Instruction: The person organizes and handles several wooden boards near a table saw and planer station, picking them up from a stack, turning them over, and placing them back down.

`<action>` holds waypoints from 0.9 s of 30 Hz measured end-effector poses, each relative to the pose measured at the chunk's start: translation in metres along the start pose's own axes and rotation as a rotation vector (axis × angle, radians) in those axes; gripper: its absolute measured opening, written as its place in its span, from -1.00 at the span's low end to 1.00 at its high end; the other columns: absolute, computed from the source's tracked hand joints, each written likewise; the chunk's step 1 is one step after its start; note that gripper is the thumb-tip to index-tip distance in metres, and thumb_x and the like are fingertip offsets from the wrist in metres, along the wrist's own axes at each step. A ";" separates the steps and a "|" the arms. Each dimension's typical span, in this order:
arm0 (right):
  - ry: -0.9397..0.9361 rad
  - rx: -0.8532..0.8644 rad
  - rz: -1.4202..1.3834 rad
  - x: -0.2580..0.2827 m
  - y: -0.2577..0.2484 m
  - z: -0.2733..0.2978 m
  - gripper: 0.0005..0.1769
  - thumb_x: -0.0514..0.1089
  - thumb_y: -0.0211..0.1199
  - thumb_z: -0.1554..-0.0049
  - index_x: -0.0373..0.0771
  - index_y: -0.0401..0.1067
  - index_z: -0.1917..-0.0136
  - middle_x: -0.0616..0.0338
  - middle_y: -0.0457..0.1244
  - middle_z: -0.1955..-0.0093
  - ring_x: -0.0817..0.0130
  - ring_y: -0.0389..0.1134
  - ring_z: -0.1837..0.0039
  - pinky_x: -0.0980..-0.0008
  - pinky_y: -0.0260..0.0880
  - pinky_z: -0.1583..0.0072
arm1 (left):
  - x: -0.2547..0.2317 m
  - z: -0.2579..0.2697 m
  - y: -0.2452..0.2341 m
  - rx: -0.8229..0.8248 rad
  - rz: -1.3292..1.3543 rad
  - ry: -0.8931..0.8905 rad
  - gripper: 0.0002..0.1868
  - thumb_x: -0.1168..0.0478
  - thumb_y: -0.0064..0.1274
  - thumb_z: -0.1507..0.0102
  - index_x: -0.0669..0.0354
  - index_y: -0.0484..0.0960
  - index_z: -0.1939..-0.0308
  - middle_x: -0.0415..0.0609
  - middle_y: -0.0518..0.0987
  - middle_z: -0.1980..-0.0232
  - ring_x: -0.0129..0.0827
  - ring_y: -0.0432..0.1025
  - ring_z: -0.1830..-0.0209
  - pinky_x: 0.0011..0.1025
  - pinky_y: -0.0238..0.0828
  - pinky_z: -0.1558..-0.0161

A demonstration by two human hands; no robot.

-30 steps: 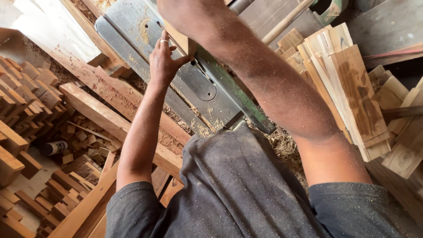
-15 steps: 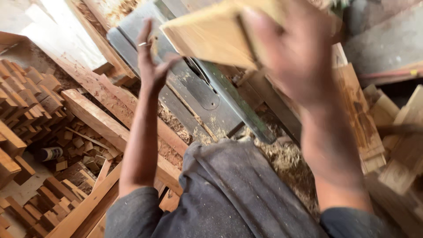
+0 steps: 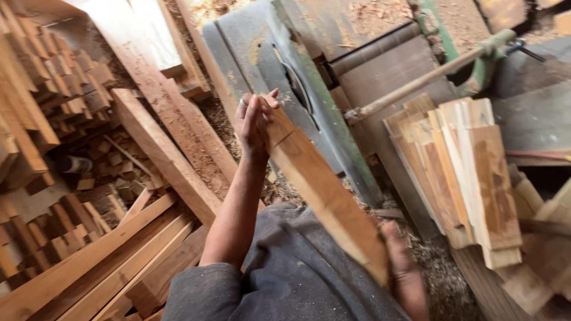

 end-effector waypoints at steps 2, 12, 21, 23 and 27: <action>-0.017 -0.051 0.281 -0.015 -0.017 0.007 -0.05 0.38 0.44 -0.03 -0.39 0.34 -0.37 -0.12 0.33 -0.29 0.06 0.30 -0.33 0.12 0.38 -0.27 | -0.008 0.004 0.019 0.059 -0.058 0.026 -0.84 0.13 0.09 -0.45 0.09 0.57 0.16 -0.01 0.59 0.10 -0.26 0.53 -0.03 -0.01 0.37 -0.45; -0.447 -0.222 1.374 0.033 0.019 0.069 -0.12 0.24 0.44 0.10 -0.23 0.41 -0.38 -0.06 0.47 0.01 0.28 0.58 0.09 0.28 0.63 0.12 | -0.070 0.055 0.043 0.213 -1.147 -0.045 -0.30 -0.01 0.42 -0.13 0.26 0.48 -0.20 0.11 0.55 -0.19 -0.22 0.50 -0.17 -0.24 0.53 -0.15; 0.048 0.220 0.810 -0.005 -0.004 0.068 0.12 0.30 0.46 0.13 -0.36 0.18 -0.49 -0.26 0.22 -0.30 -0.06 0.31 -0.30 -0.01 0.38 -0.27 | -0.072 0.117 0.013 -0.067 -0.520 -0.331 -0.57 0.21 0.27 -0.27 0.13 0.46 -0.15 0.03 0.46 -0.23 -0.15 0.53 -0.25 -0.17 0.56 -0.20; 0.091 0.287 0.935 -0.005 0.014 0.063 0.26 0.29 0.47 0.21 -0.27 0.04 -0.58 -0.18 0.15 -0.38 -0.03 0.20 -0.44 0.02 0.21 -0.42 | -0.070 0.114 0.021 -0.017 -0.535 -0.248 -0.58 0.23 0.26 -0.30 0.12 0.46 -0.18 0.07 0.45 -0.25 -0.12 0.49 -0.30 -0.10 0.50 -0.29; -0.031 0.276 0.990 0.015 0.047 0.058 0.27 0.12 0.46 0.28 -0.26 0.01 -0.60 -0.10 0.17 -0.46 0.01 0.19 -0.48 0.01 0.17 -0.43 | -0.079 0.097 0.018 0.086 -0.537 0.019 -0.71 0.19 0.07 -0.52 0.14 0.50 -0.30 0.17 0.48 -0.38 -0.10 0.33 -0.50 0.10 0.25 -0.64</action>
Point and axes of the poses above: each hand's wrist, its own z-axis away from the middle knuckle, its own y-axis out of the palm, x = y × z, the point moved 3 cm from there along -z, towards the middle knuckle
